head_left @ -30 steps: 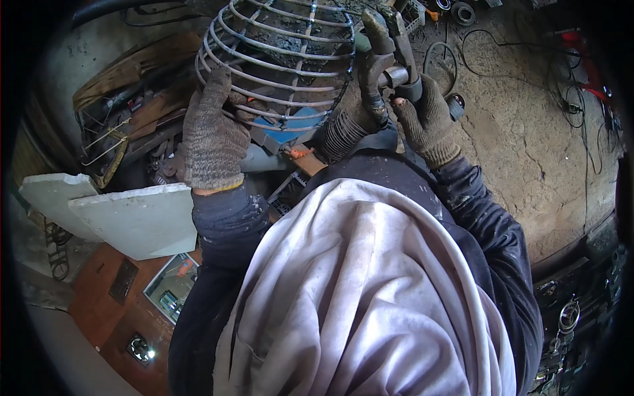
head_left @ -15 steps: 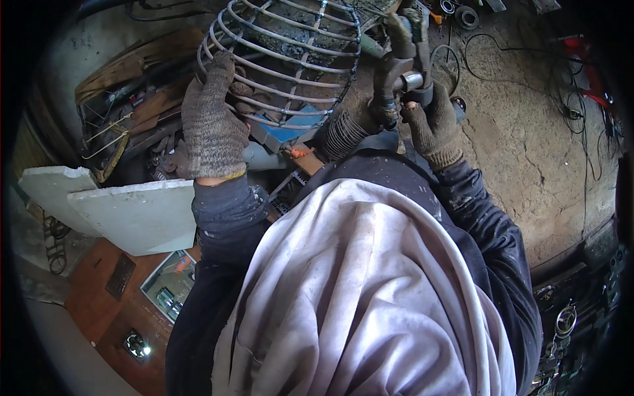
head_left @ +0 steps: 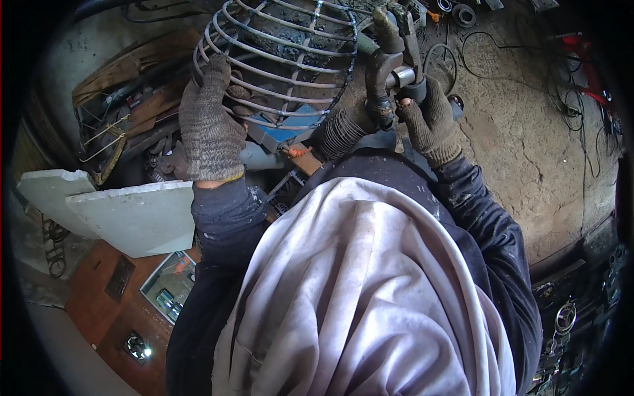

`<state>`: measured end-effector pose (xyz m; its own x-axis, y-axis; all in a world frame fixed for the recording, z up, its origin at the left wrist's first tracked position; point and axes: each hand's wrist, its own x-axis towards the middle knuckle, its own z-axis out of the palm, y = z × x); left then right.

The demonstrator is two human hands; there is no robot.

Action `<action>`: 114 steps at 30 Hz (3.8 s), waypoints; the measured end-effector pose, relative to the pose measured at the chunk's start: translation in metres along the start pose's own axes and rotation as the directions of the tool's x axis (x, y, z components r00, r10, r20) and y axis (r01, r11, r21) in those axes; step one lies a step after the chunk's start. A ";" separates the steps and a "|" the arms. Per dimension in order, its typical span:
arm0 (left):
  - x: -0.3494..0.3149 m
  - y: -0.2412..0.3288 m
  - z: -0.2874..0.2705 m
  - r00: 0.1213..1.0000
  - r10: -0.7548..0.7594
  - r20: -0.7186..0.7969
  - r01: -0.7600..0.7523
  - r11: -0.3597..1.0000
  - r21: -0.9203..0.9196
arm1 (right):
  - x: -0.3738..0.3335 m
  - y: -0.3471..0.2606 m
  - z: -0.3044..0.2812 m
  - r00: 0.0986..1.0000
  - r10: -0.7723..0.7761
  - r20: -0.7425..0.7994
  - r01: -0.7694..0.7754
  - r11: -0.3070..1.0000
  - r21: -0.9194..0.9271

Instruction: The person shapes a metal wire structure by hammering it, smooths edges with an angle grinder, and joins the metal pieces together using a welding tool.

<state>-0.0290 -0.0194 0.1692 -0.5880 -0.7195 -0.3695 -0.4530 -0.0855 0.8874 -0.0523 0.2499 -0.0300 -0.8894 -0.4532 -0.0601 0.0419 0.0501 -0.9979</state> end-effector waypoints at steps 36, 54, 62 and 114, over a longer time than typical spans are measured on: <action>0.009 0.000 -0.005 0.998 0.044 0.051 -0.044 0.999 0.009 | 0.010 -0.015 0.000 0.998 -0.039 -0.043 0.028 0.971 -0.236; 0.009 0.001 0.000 0.998 0.036 0.058 -0.036 0.999 0.000 | 0.012 -0.033 -0.010 0.998 -0.026 -0.050 0.003 0.910 -0.415; 0.007 0.001 0.001 0.998 0.023 0.051 -0.021 0.999 -0.037 | 0.013 -0.039 -0.010 0.998 -0.034 -0.046 0.015 0.932 -0.362; 0.109 -0.038 -0.060 0.942 0.316 0.116 -0.337 0.880 0.335 | -0.001 -0.023 -0.013 0.965 0.245 0.090 -0.261 0.919 0.296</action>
<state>-0.0356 -0.1357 0.1116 -0.7747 -0.6244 -0.0997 -0.4254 0.3979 0.8128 -0.0582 0.2614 -0.0068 -0.8073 -0.5054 -0.3046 0.4052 -0.0995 -0.9088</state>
